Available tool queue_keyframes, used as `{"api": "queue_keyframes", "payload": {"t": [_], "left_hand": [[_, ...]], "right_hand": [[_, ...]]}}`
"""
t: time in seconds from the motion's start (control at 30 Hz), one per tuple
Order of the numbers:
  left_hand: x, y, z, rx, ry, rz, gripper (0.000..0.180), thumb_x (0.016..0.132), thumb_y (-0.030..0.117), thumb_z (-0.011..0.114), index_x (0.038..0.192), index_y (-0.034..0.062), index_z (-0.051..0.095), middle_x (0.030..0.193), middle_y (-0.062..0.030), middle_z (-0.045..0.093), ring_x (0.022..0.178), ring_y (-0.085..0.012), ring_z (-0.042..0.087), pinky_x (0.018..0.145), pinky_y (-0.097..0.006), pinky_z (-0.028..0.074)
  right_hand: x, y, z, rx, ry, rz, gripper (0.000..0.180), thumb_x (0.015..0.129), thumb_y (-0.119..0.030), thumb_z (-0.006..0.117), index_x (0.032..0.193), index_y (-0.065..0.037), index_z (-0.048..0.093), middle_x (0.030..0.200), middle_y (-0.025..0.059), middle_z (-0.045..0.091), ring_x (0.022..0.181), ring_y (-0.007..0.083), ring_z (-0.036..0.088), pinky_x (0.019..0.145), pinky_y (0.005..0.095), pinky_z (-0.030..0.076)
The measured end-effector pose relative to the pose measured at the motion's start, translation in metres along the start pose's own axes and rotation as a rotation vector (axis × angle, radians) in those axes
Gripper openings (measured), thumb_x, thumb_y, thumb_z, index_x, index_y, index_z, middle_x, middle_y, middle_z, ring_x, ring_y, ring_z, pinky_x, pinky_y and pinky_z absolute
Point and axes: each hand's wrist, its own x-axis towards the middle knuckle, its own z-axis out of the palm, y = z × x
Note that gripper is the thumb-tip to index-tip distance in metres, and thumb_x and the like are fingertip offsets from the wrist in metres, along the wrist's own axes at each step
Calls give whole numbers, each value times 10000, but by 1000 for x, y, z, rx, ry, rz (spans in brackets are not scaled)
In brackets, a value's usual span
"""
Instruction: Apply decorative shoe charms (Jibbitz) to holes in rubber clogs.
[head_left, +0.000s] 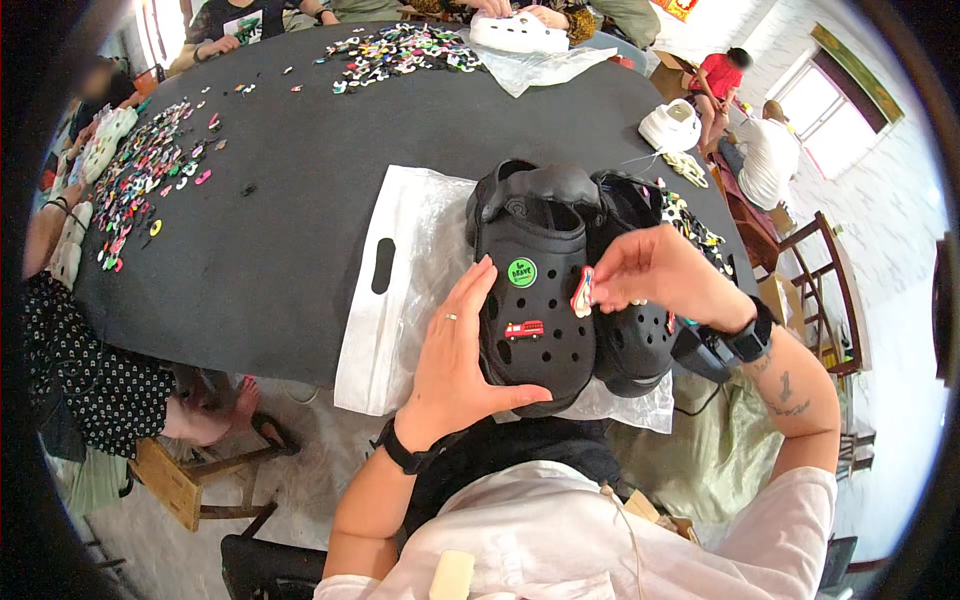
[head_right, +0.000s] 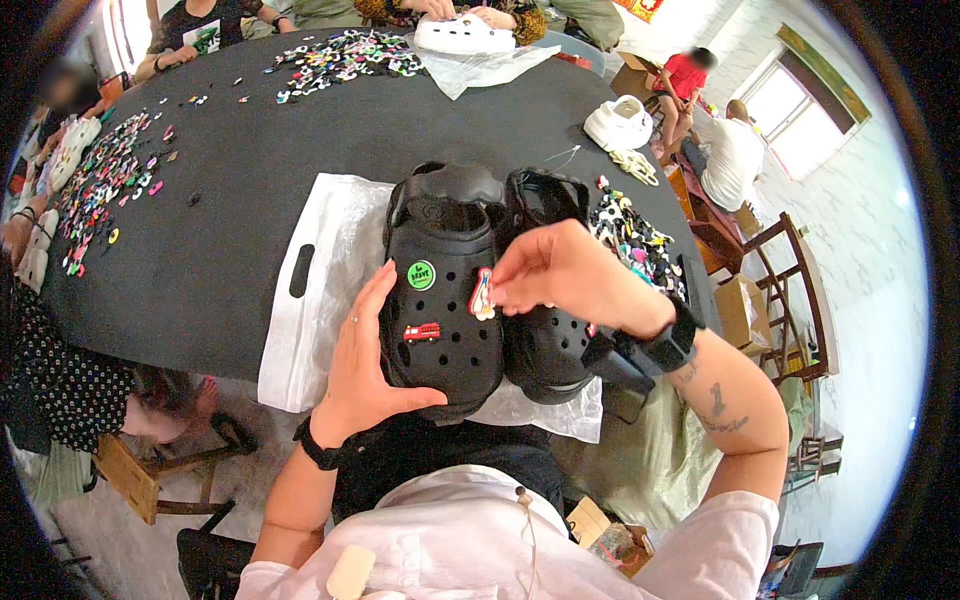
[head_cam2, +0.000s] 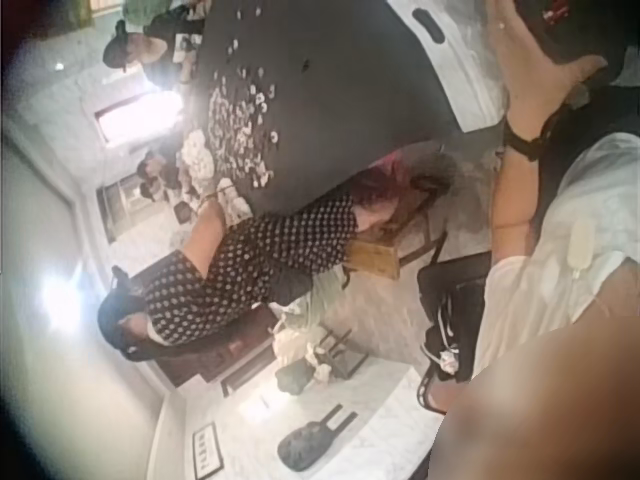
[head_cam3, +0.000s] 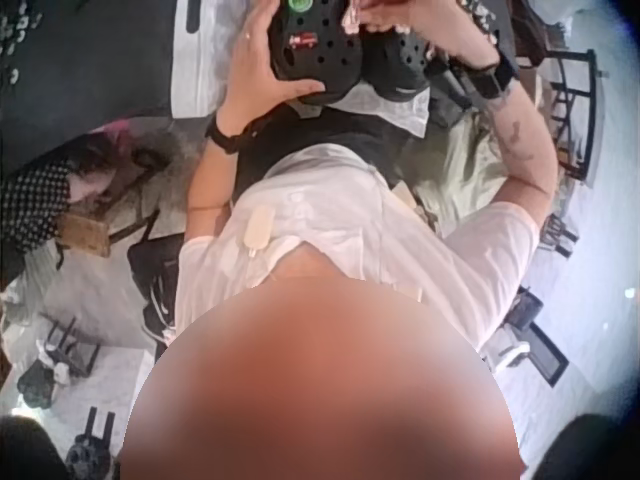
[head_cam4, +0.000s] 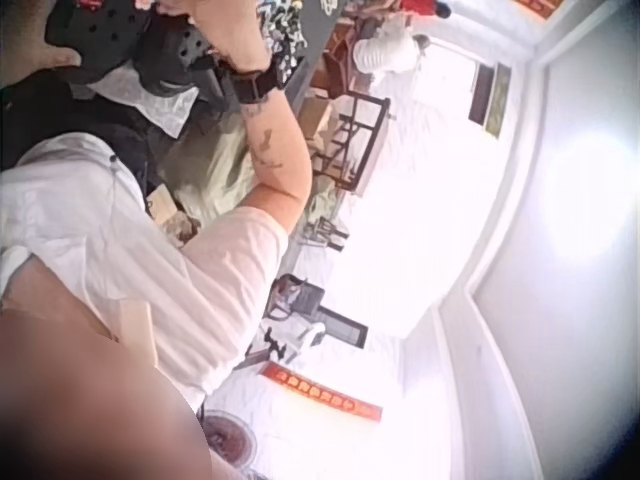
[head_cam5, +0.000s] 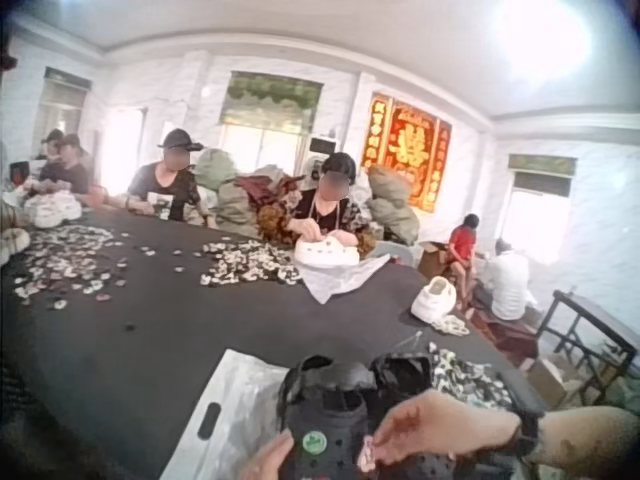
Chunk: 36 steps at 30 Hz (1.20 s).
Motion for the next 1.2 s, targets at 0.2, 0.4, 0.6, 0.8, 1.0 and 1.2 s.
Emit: {"api": "queue_keyframes", "payload": {"t": [0.2, 0.4, 0.6, 0.8, 1.0, 1.2], "left_hand": [[0, -1, 1, -18, -13, 1, 1195, 583, 544, 866, 1454, -26, 280, 1488, -258, 342, 1372, -402, 362, 1118, -471, 298], [0, -2, 1, -14, -24, 2, 1192, 582, 541, 862, 1457, -18, 277, 1496, -253, 329, 1378, -400, 350, 1117, -473, 296], [1, -3, 2, -18, -37, -10, 1191, 586, 557, 854, 1457, -15, 277, 1498, -249, 327, 1377, -400, 350, 1112, -476, 300], [1, -3, 0, -16, -36, -5, 1197, 593, 575, 847, 1462, -12, 270, 1498, -248, 323, 1371, -406, 355, 1105, -479, 309], [2, -4, 1, -15, -38, 12, 1203, 602, 584, 841, 1468, -14, 257, 1497, -252, 320, 1363, -414, 361, 1100, -479, 317], [2, -4, 2, -17, -44, 17, 1208, 604, 573, 846, 1465, -28, 248, 1491, -272, 320, 1354, -427, 371, 1096, -480, 322]], "right_hand": [[-23, 5, 23, -81, -157, 40, 154, 859, -83, 722, 935, 44, 680, 828, 66, 721, 722, 90, 661, 650, 222, 516], [-23, 8, 28, 21, -117, 80, 172, 869, -124, 727, 921, 33, 676, 821, 53, 719, 710, 75, 663, 637, 206, 512], [-24, 8, 34, -13, -84, 73, 153, 860, -111, 733, 913, 25, 690, 786, 38, 699, 675, 70, 625, 619, 218, 503], [-15, -7, 4, -55, 122, -14, 128, 853, -62, 735, 947, 10, 688, 854, 39, 711, 692, 55, 625, 623, 198, 502], [-4, -3, -11, -72, 130, -33, 161, 869, -115, 723, 960, 16, 697, 816, 31, 703, 701, 71, 650, 607, 207, 493], [6, 5, 0, 29, 55, -1, 195, 877, -132, 719, 982, 27, 680, 836, 49, 704, 725, 97, 673, 647, 214, 531]]}}
